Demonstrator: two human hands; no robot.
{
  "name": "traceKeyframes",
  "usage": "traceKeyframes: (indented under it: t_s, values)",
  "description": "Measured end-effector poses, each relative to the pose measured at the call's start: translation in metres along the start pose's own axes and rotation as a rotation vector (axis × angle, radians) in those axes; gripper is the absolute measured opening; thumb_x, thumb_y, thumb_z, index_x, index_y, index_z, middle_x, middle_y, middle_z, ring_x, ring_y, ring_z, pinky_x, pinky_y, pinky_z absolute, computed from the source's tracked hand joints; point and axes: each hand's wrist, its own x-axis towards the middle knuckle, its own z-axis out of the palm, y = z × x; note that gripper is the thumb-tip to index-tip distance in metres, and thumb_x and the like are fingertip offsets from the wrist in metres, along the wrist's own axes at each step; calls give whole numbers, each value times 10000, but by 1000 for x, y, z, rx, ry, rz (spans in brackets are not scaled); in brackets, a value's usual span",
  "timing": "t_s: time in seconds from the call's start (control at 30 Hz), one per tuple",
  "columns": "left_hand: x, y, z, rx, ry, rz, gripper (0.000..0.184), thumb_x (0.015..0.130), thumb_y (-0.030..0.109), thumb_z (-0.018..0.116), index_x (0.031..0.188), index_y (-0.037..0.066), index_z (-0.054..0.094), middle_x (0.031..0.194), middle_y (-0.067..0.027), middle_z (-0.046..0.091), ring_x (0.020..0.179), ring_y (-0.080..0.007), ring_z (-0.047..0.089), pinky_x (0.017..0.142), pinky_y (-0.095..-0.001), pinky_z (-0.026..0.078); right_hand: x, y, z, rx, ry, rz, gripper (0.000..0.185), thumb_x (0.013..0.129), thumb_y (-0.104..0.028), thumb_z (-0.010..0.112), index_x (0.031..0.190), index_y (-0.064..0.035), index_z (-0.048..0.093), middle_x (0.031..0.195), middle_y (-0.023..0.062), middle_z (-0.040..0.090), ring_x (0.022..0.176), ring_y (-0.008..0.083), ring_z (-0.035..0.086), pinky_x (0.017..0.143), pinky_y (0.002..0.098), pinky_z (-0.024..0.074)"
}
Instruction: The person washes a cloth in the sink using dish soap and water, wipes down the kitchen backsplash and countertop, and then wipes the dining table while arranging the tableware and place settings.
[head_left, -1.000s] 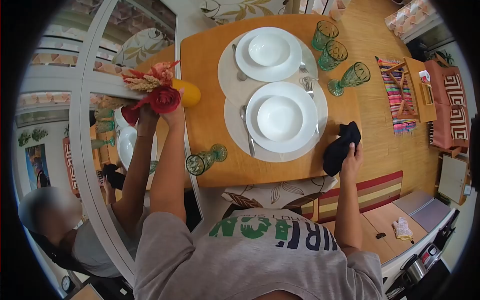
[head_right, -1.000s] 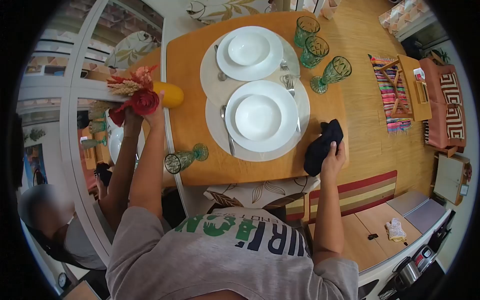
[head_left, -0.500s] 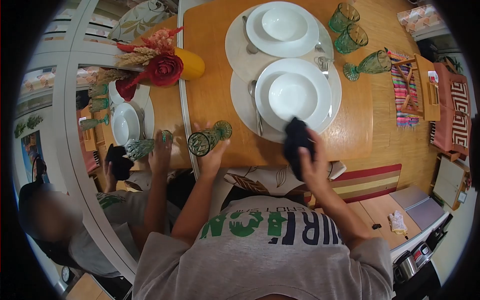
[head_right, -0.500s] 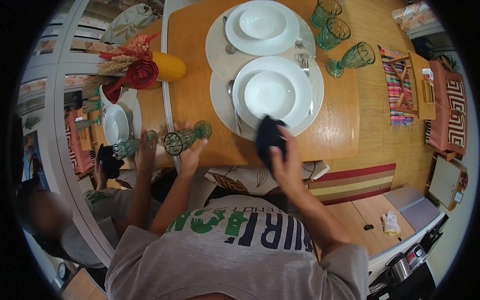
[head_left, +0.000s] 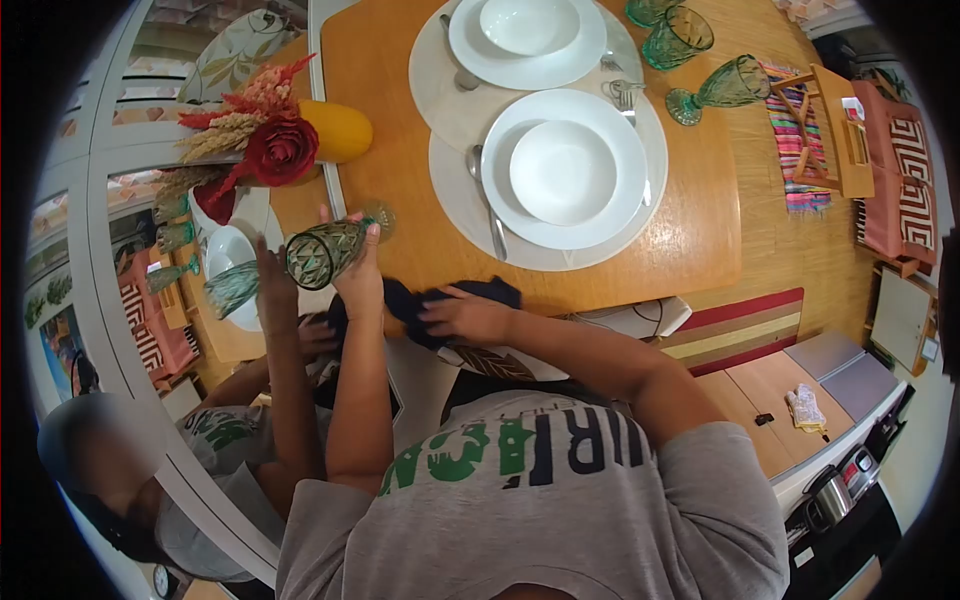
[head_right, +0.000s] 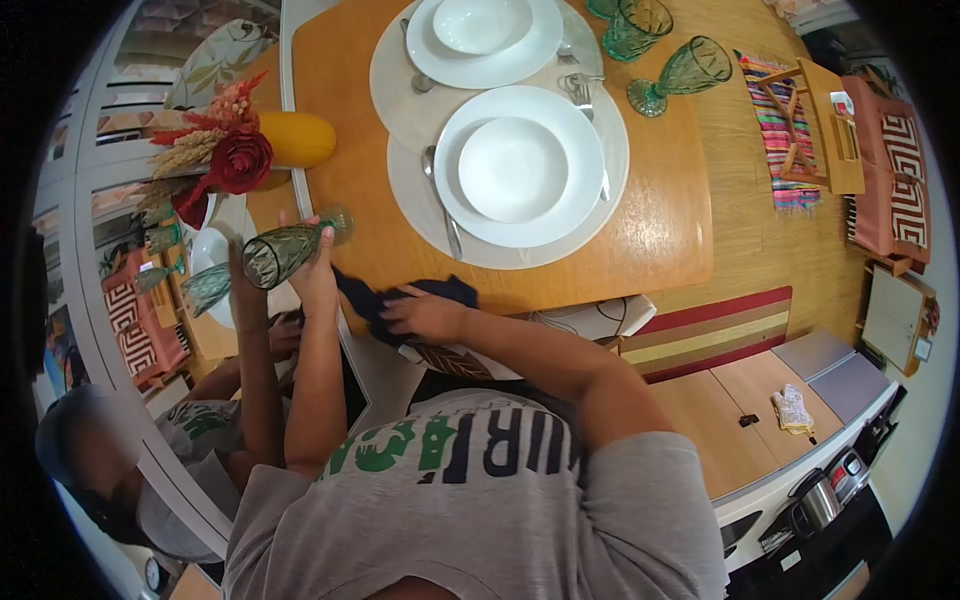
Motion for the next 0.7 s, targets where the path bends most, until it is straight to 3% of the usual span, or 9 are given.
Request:
traceKeyframes:
  t_s: [0.03,0.1,0.23,0.37,0.43,0.5,0.57,0.6,0.7]
  values:
    - [0,-13,3,-198,22,-49,754,822,52,689,1429,0,244,1048,-67,568,966,-158,531,914,-291,422,-23,1,-12,211,-45,-18,400,723,-95,616,1121,-119,638,1325,102,501,1300,245,393,1106,515,218]
    - [-2,-28,5,-168,16,-70,778,809,25,697,1432,-6,232,1048,-72,564,959,-141,529,890,-276,442,-68,-1,-37,304,-27,84,394,636,-6,629,1006,-127,689,1186,75,604,1226,240,478,1101,490,247]
    - [-3,-43,10,-129,-9,-105,783,805,16,696,1434,6,230,1036,-69,563,955,-138,531,876,-263,455,-146,-12,-96,282,-11,351,427,562,55,594,959,-68,688,1082,98,642,1104,269,555,1040,464,331]
    - [-7,-41,18,-178,15,-104,775,803,-1,690,1431,10,238,1021,-65,561,960,-143,536,867,-262,460,-206,-26,-181,471,336,680,385,613,118,542,948,-27,665,1016,132,650,1010,308,593,933,372,443]
    - [-8,-44,17,-207,22,-107,771,802,-12,685,1430,8,238,1018,-65,558,962,-145,537,868,-264,460,-223,-28,-216,527,560,882,336,662,104,590,970,-10,661,994,154,650,986,320,600,895,357,467]
    - [-7,-49,16,-153,22,-76,764,804,-40,668,1432,6,235,1033,-73,554,963,-156,536,877,-278,458,-238,-19,-232,485,633,960,304,728,49,613,1021,-22,649,1061,142,635,1054,307,576,946,366,424]
    - [-9,-50,15,-91,-2,-84,779,804,-61,654,1440,12,210,1052,-84,549,964,-168,537,888,-292,457,-239,-8,-240,82,531,945,390,744,-20,638,1132,-50,609,1209,150,570,1171,321,506,1025,382,345]
    - [-10,-48,17,-146,25,-99,791,803,-64,653,1443,13,195,1064,-91,549,961,-172,539,897,-296,454,-232,-5,-241,-114,383,1029,505,755,-92,671,1242,-61,537,1335,174,467,1270,344,407,1074,389,272]
    - [-15,-51,18,-234,53,-113,809,804,-72,645,1447,8,161,1111,-107,546,1005,-182,539,931,-305,439,-179,18,-265,-25,677,817,636,737,-193,719,1305,-52,470,1396,225,371,1305,388,340,1071,502,247]
